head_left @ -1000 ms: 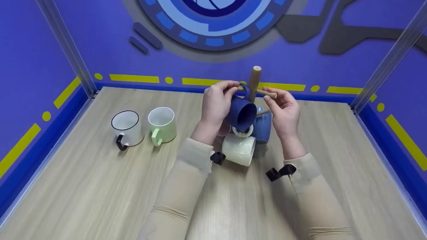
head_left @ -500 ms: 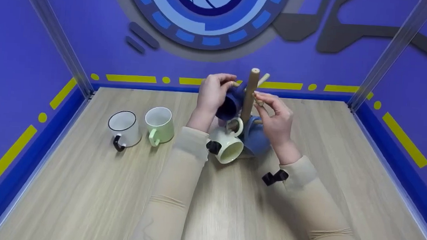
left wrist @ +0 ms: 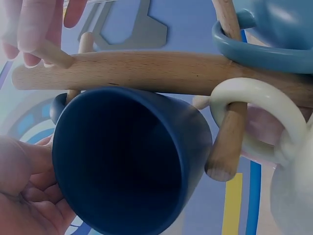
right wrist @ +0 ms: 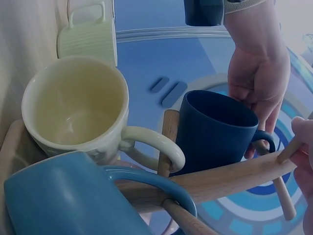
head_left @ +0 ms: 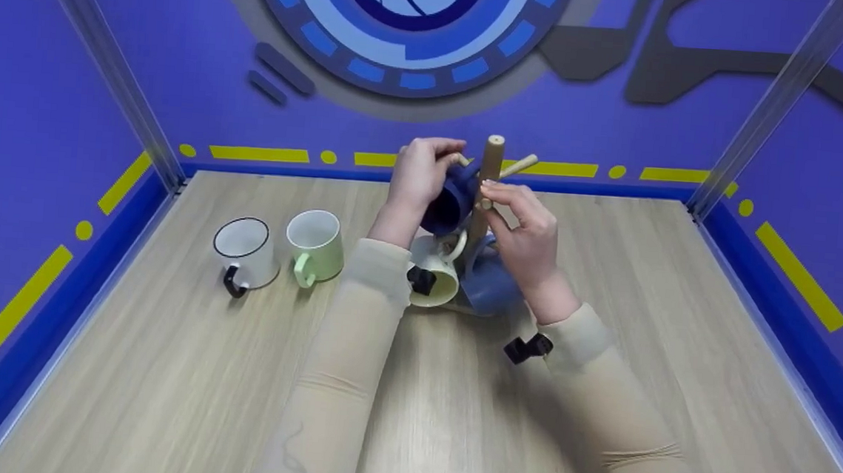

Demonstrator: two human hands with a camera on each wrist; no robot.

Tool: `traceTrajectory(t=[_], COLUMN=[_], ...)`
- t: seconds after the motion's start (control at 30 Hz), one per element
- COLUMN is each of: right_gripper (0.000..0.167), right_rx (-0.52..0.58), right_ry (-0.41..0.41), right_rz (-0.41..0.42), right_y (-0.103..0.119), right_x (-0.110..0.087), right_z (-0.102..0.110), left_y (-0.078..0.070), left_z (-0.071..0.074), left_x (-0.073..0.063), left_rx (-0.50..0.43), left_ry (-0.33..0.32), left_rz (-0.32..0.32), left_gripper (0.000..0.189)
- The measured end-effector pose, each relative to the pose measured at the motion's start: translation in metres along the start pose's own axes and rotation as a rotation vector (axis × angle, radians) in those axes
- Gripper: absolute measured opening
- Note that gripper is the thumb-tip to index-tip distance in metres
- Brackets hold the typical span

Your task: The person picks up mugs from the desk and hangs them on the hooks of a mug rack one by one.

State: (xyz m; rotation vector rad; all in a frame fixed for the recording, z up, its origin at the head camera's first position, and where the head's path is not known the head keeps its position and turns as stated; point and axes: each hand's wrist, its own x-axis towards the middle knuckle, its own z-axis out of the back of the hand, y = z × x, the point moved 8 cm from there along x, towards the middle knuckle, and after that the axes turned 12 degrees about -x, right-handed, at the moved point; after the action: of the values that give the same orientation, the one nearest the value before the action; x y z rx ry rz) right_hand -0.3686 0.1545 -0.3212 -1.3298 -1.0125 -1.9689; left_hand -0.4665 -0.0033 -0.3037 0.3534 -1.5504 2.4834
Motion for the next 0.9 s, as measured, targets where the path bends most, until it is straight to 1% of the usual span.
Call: traceTrajectory(t=[0.07, 0.13, 0.27, 0.37, 0.47, 0.53, 0.57, 0.63, 0.7, 0.73, 0.83, 0.9], right_gripper=[0.021, 0.02, 0.017, 0.017, 0.017, 0.017, 0.017, 0.016, 0.016, 0.016, 0.016, 0.016], right_rx=[-0.01, -0.015, -0.029, -0.037, -0.038, -0.036, -0.035, -0.032, -0.028, -0.027, -0.027, -0.027], right_ry=[-0.001, -0.002, 0.003, 0.001, -0.007, -0.011, -0.012, -0.011, -0.012, -0.013, -0.014, -0.015], right_rz=[-0.004, -0.009, -0.012, -0.008, -0.006, -0.008, -0.01, -0.011, -0.013, -0.013, -0.013, -0.011], right_y=[0.001, 0.001, 0.001, 0.002, 0.002, 0.001, 0.001, 0.001, 0.001, 0.001, 0.001, 0.001], right_x=[0.0, -0.001, -0.002, -0.002, -0.002, -0.001, -0.002, -0.001, -0.001, -0.001, -0.001, 0.0], right_z=[0.0, 0.0, -0.001, -0.002, -0.002, -0.001, -0.001, -0.001, -0.001, -0.001, -0.001, -0.001], left_y=[0.0, 0.0, 0.0, 0.001, 0.005, 0.011, 0.015, 0.027, 0.041, 0.05, 0.076, 0.092], left_z=[0.0, 0.001, 0.008, 0.016, 0.026, 0.033, 0.036, 0.043, 0.05, 0.054, 0.07, 0.084], left_x=[-0.001, -0.003, -0.013, -0.026, -0.043, -0.055, -0.061, -0.072, -0.082, -0.086, -0.099, -0.106], left_rx=[-0.007, -0.018, -0.062, -0.128, -0.212, -0.261, -0.281, -0.31, -0.328, -0.326, -0.308, -0.257], left_ry=[-0.013, -0.041, -0.141, -0.23, -0.303, -0.338, -0.35, -0.367, -0.369, -0.368, -0.366, -0.38], left_rz=[-0.009, -0.031, -0.111, -0.192, -0.265, -0.297, -0.302, -0.288, -0.243, -0.211, -0.08, 0.021], left_gripper=[0.026, 0.025, 0.022, 0.022, 0.023, 0.023, 0.023, 0.023, 0.023, 0.024, 0.025, 0.028])
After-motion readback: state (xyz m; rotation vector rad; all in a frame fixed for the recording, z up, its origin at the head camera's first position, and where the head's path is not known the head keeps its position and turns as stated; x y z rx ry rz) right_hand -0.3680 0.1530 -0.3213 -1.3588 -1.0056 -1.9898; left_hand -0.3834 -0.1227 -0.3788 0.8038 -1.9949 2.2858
